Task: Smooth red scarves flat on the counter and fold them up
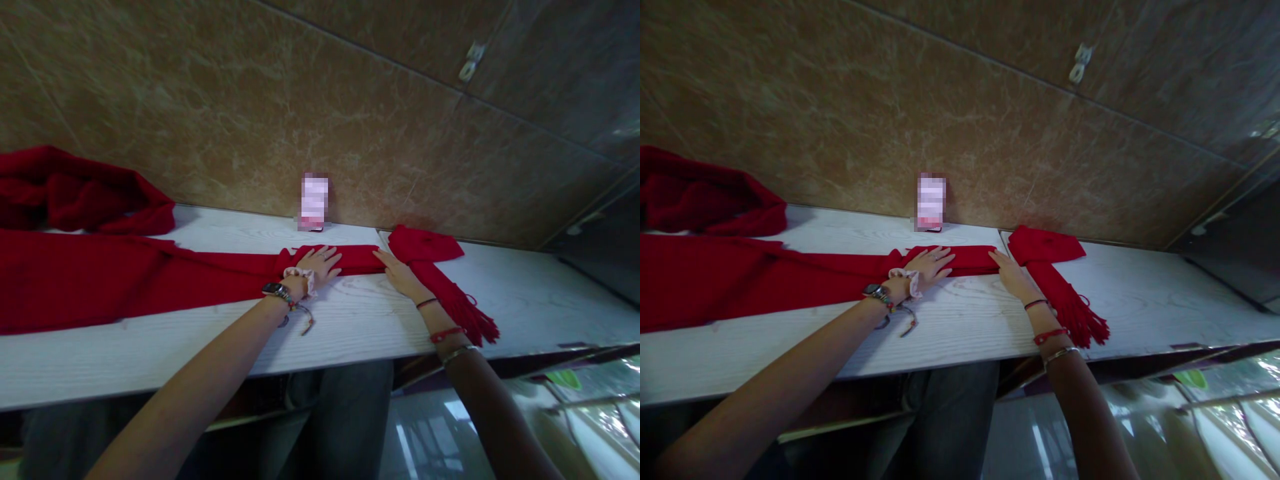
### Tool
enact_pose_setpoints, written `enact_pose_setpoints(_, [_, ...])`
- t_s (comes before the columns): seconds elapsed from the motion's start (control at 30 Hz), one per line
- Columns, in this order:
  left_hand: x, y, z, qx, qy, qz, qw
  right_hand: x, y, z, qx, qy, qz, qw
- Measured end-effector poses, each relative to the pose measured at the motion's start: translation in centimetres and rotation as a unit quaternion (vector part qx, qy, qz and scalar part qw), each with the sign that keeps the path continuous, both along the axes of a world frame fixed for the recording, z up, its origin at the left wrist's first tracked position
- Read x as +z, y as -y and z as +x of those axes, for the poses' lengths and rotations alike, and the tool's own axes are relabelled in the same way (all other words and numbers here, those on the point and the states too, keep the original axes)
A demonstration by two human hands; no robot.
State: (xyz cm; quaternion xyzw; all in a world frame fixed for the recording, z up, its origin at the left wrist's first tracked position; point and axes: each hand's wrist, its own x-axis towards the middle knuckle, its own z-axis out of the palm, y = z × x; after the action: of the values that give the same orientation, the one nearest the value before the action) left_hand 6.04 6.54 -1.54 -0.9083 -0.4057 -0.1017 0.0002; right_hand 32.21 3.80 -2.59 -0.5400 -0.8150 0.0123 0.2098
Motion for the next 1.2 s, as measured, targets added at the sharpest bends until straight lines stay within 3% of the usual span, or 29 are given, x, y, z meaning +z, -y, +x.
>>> enact_pose_setpoints(0.13, [-0.2,0.1,-0.2,-0.006,-0.004,0.004,1.0,0.3,0.3,-0.2,0.015,0.013,0.015,1.0])
enact_pose_setpoints(0.33, [-0.2,0.4,-0.4,-0.007,0.001,0.001,1.0,0.7,0.9,-1.4,0.044,0.129,-0.01,0.991])
enact_pose_setpoints(0.57, [-0.5,0.5,-0.6,0.004,0.009,-0.011,1.0,1.9,-0.3,-0.9,-0.032,0.09,-0.035,0.995])
enact_pose_setpoints(0.7, [-0.5,0.8,-0.5,0.013,0.013,-0.007,1.0,2.8,-2.2,-3.6,-0.029,0.057,0.017,0.998])
enact_pose_setpoints(0.83, [0.3,0.6,-1.1,0.015,0.01,-0.004,1.0,1.4,-3.0,-6.5,-0.002,0.098,0.013,0.995])
enact_pose_setpoints(0.97, [1.2,-0.4,-4.4,0.036,0.019,0.004,0.999,-0.3,-3.0,-6.1,-0.028,0.117,0.016,0.993])
enact_pose_setpoints(1.2, [0.5,0.6,-15.4,0.106,0.004,0.002,0.994,-0.9,-4.1,-1.7,-0.056,0.127,-0.008,0.99])
